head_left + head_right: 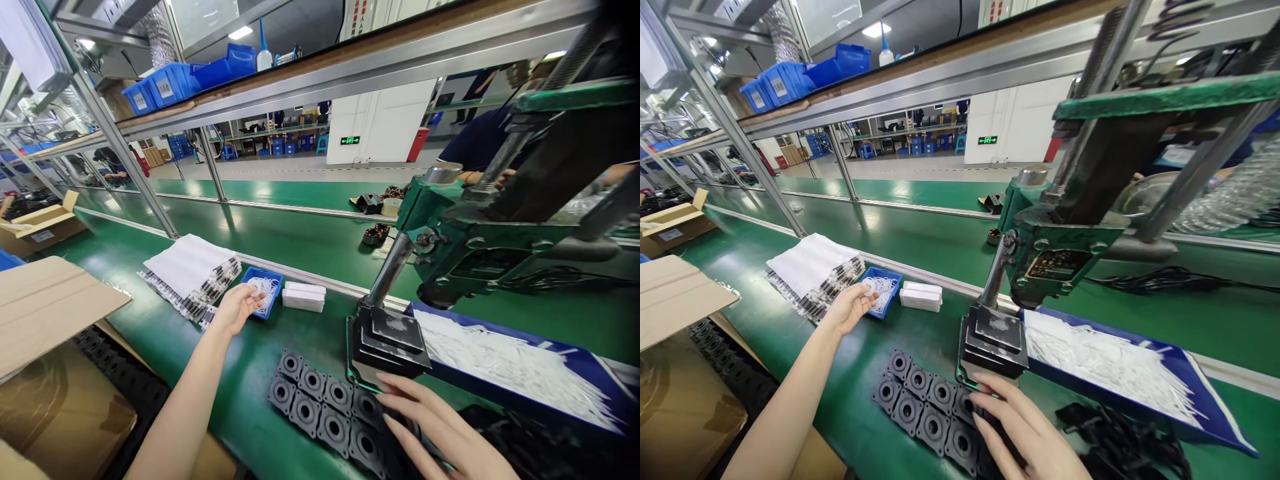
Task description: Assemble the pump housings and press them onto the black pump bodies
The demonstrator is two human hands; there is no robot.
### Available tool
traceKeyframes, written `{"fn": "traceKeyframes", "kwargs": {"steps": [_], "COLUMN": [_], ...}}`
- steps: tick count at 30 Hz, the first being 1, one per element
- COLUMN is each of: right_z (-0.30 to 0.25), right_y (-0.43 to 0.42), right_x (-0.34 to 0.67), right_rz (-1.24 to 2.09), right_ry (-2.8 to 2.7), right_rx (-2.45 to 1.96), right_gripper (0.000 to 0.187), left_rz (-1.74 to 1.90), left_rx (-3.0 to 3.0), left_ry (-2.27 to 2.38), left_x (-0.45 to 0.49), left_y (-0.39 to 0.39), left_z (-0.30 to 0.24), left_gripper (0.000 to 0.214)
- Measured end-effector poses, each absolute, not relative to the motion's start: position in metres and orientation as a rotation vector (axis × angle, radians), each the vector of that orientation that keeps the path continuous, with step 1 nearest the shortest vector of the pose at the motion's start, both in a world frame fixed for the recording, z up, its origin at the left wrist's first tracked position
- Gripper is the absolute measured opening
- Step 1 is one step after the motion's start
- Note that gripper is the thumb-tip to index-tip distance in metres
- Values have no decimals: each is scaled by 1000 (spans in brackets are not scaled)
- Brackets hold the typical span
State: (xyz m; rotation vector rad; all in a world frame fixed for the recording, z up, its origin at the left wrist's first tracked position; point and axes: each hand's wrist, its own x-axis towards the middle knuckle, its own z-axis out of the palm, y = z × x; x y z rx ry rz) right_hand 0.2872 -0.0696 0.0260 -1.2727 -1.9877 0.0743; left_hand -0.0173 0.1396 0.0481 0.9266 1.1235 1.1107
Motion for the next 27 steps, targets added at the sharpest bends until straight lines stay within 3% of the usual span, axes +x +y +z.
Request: {"fn": "traceKeyframes", "kwargs": {"steps": [5,7,11,20,27], "right_z": [54,57,58,61,46], "right_y": [-39,-23,-4,-4,13], "right_x": [240,222,198,187,192], "right_rz": [874,1024,931,836,800], "right_ry": [-1719,-1601,-1596,-1756,-1844], "right_rx": [-1234,-1176,-1176,-1120,-1298], "right_gripper": [33,37,19,23,15], "left_rz": [943,880,800,797,899], "left_rx": [852,842,852,919,1122], "left_ry": [905,848,779,767,883], "left_x": [8,17,23,4,-37], "left_y": [75,55,32,22,27], "left_z": [51,51,51,39,29], "left_gripper": [25,28,27,27,32]}}
